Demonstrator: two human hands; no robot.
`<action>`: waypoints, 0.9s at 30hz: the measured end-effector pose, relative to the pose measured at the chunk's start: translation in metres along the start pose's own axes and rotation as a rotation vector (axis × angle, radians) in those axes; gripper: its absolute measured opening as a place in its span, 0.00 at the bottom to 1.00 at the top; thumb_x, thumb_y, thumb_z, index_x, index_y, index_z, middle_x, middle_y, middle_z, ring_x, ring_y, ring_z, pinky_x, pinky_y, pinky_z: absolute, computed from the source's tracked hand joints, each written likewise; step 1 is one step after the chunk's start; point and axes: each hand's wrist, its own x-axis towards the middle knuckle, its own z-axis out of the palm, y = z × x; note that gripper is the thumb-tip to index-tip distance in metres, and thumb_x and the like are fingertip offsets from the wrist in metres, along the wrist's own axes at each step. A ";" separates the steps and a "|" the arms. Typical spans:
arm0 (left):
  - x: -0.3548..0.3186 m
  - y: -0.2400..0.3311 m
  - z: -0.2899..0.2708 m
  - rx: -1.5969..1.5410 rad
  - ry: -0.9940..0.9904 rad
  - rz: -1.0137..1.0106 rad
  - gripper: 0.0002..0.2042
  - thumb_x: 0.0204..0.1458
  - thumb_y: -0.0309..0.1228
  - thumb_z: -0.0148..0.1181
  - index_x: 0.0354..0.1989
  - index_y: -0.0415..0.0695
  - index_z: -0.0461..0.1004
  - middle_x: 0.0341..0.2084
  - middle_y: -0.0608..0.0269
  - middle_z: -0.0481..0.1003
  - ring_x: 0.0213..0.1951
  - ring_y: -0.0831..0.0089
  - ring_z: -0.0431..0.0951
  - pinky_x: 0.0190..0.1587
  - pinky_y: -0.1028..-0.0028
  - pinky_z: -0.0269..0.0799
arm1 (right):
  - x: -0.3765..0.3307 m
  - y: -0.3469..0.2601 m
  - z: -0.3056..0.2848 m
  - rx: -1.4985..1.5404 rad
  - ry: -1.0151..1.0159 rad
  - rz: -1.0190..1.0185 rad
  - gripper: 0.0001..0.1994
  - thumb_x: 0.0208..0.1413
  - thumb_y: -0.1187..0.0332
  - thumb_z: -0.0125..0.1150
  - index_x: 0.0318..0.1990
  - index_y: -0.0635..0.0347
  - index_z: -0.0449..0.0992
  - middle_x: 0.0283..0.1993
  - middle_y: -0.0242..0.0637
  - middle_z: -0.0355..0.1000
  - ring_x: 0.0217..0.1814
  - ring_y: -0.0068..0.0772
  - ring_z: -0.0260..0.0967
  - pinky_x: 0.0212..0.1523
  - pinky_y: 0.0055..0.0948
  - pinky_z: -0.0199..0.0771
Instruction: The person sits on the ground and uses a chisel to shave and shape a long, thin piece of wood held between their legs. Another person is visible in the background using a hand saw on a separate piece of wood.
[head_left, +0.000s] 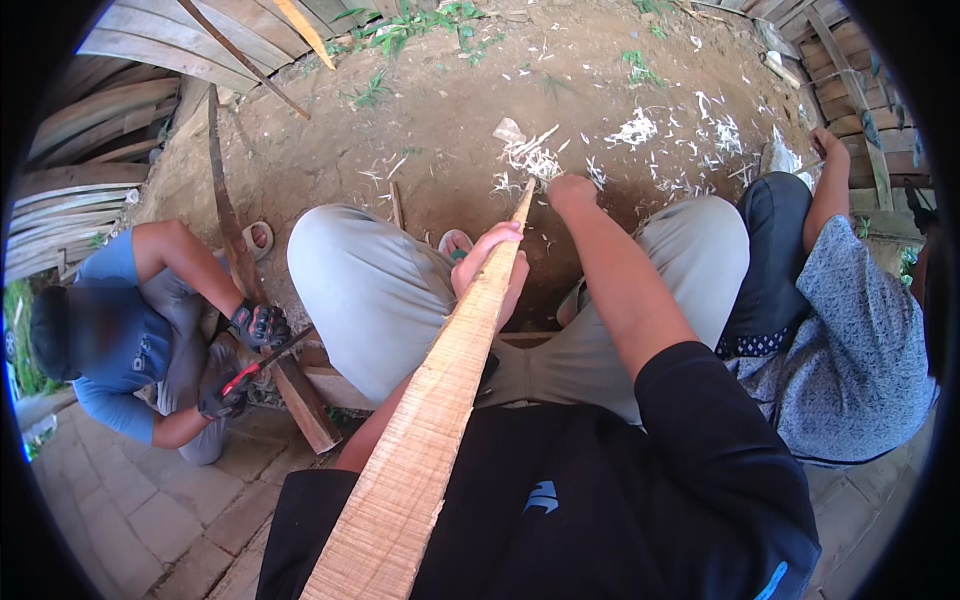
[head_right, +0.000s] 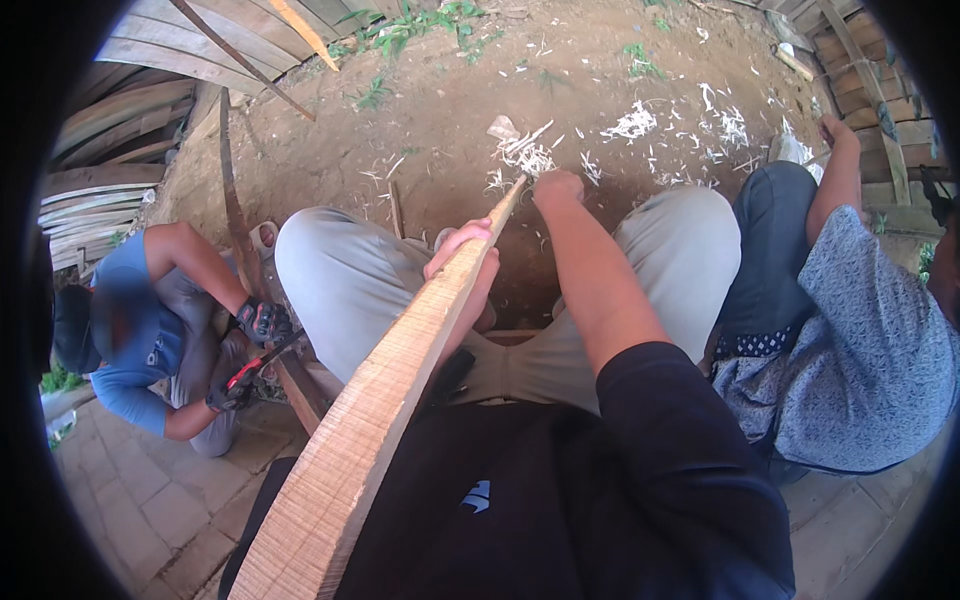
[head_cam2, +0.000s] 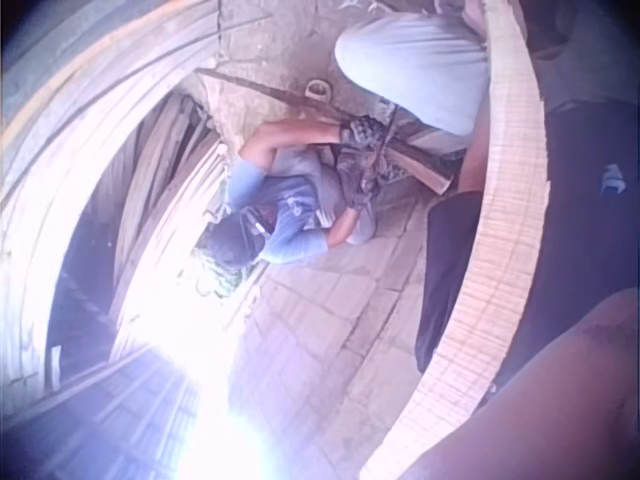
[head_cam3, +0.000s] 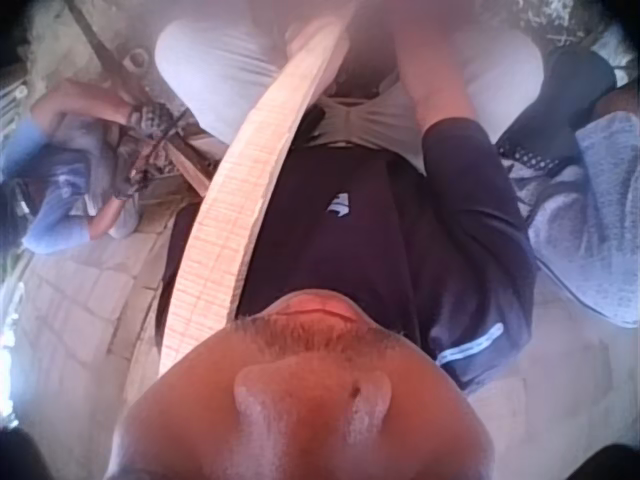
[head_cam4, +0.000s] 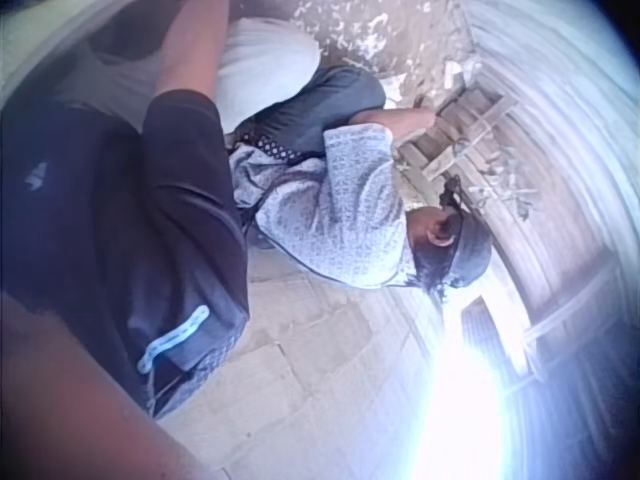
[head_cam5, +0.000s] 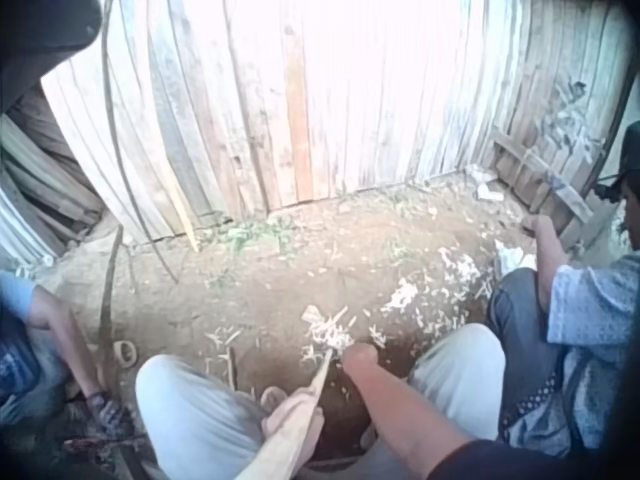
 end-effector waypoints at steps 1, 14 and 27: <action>0.001 -0.003 0.001 -0.007 0.006 0.017 0.18 0.44 0.17 0.65 0.45 0.44 0.75 0.44 0.59 0.81 0.34 0.76 0.81 0.40 0.78 0.74 | -0.002 -0.001 0.000 -0.005 -0.001 0.005 0.17 0.58 0.65 0.59 0.54 0.54 0.80 0.58 0.37 0.76 0.56 0.41 0.77 0.42 0.47 0.83; 0.001 0.008 0.000 0.017 -0.006 -0.012 0.16 0.44 0.16 0.66 0.43 0.44 0.76 0.44 0.58 0.82 0.35 0.75 0.81 0.44 0.76 0.72 | -0.017 0.001 -0.005 0.053 -0.011 -0.007 0.16 0.59 0.69 0.55 0.53 0.57 0.80 0.59 0.42 0.75 0.61 0.43 0.73 0.55 0.42 0.77; -0.003 0.008 -0.001 0.041 0.038 0.083 0.17 0.40 0.14 0.64 0.39 0.46 0.77 0.45 0.61 0.82 0.29 0.72 0.70 0.48 0.73 0.63 | -0.009 0.000 -0.005 0.052 -0.051 -0.091 0.18 0.61 0.64 0.52 0.57 0.54 0.78 0.62 0.40 0.73 0.64 0.42 0.71 0.57 0.44 0.75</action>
